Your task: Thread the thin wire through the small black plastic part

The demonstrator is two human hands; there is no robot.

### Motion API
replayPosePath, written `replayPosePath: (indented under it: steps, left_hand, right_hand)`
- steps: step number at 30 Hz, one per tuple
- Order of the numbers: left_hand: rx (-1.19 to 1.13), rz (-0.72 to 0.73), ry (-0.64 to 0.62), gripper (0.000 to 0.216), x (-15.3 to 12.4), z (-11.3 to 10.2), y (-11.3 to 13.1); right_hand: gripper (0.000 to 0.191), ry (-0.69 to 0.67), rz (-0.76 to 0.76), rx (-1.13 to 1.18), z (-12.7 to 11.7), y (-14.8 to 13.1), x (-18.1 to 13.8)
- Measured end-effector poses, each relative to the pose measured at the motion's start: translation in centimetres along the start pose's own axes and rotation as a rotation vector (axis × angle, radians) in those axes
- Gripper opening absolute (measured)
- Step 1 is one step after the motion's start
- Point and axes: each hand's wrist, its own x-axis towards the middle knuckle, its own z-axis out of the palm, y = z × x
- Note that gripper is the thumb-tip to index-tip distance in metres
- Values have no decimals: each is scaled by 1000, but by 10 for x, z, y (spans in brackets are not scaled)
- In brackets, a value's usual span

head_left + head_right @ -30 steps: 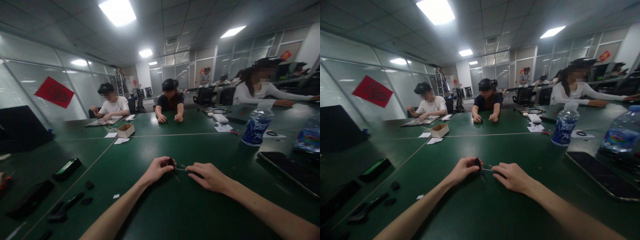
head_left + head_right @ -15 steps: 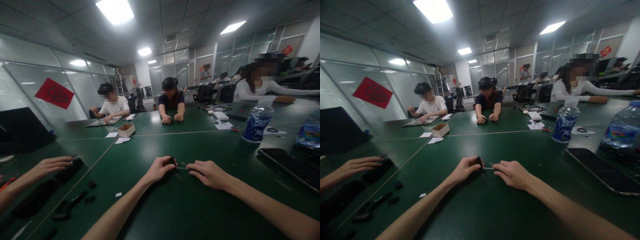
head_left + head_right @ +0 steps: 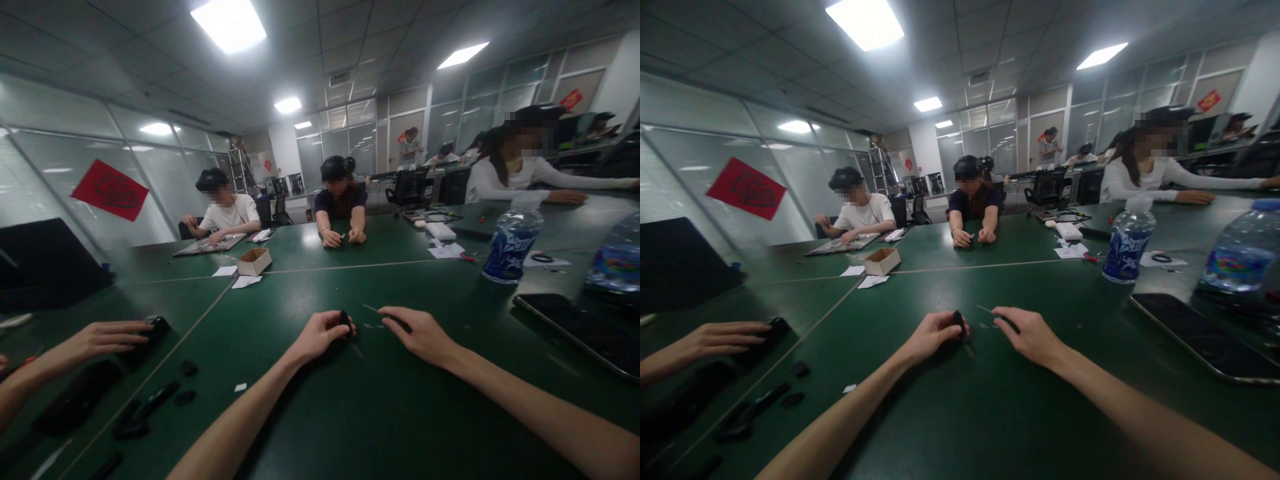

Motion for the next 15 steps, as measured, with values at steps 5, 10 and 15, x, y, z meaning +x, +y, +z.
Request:
replayPosePath:
  steps: [5,10,15]
  left_hand:
    - [-116,-36,67,37,2,-2,-4]
    - [-115,-54,86,41,2,-3,-7]
    - [-22,-49,40,38,3,-4,-10]
  right_hand:
    - [31,-214,-108,8,-2,-8,-2]
    - [33,-272,-118,-31,-3,-9,-1]
    - [35,-307,-136,-83,-3,-9,-2]
